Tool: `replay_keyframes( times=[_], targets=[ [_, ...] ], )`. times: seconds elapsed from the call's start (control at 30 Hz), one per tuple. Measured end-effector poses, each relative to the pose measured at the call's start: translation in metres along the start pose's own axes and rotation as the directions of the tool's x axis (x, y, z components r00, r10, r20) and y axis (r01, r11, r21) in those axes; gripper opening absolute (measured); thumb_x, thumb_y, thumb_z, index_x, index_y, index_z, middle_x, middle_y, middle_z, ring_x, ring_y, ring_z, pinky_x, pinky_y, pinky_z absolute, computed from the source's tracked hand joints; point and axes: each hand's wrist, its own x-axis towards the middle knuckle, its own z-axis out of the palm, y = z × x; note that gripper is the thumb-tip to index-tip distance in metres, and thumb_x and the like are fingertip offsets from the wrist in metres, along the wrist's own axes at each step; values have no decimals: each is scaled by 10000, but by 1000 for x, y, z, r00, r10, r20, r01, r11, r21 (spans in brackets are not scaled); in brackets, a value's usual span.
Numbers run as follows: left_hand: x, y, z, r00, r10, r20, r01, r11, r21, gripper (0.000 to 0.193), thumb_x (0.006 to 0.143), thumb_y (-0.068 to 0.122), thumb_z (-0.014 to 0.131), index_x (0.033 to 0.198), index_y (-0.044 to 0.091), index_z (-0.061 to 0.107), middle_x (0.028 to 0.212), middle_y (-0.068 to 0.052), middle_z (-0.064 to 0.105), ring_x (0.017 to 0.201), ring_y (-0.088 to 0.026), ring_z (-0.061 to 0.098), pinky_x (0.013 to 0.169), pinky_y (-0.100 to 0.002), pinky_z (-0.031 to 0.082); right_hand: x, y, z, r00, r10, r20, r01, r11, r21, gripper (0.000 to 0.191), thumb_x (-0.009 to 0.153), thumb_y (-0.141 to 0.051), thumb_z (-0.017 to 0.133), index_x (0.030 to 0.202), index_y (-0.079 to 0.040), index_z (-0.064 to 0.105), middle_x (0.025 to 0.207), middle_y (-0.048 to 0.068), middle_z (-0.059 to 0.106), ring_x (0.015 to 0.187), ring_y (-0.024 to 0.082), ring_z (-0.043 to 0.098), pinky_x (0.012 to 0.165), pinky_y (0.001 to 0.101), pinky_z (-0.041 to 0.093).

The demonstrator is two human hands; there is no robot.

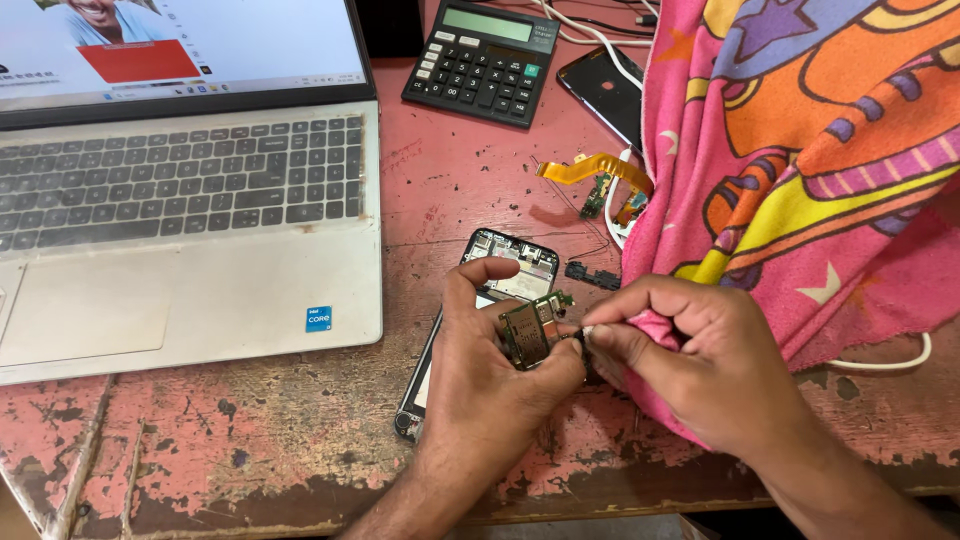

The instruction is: The person removes the old battery from a disassembled smartphone, peels off its adhesive backing, and installs a new battery into the phone chassis. The person then handles the motherboard and wipes it with a cloth.

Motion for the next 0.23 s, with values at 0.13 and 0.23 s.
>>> replay_keyframes(
  times=[0.13, 0.23],
  targets=[
    [2, 3, 0, 999, 47, 7, -47, 997, -65, 656, 773, -19, 714, 1318, 0, 351, 828, -62, 722, 644, -58, 681, 513, -220, 567, -8, -3, 0, 990, -131, -47, 104, 922, -374, 107, 837, -60, 825, 937, -96, 843, 563, -25, 662, 526, 13, 482, 452, 231, 378],
    [0, 8, -2, 1000, -8, 3, 8, 1000, 4, 629, 770, -3, 698, 1308, 19, 372, 812, -64, 746, 582, -87, 691, 449, -233, 564, -8, -5, 10, 960, -269, -82, 204, 867, -454, 100, 841, -55, 794, 933, -93, 805, 581, -47, 681, 483, -5, 543, 457, 208, 401]
  ],
)
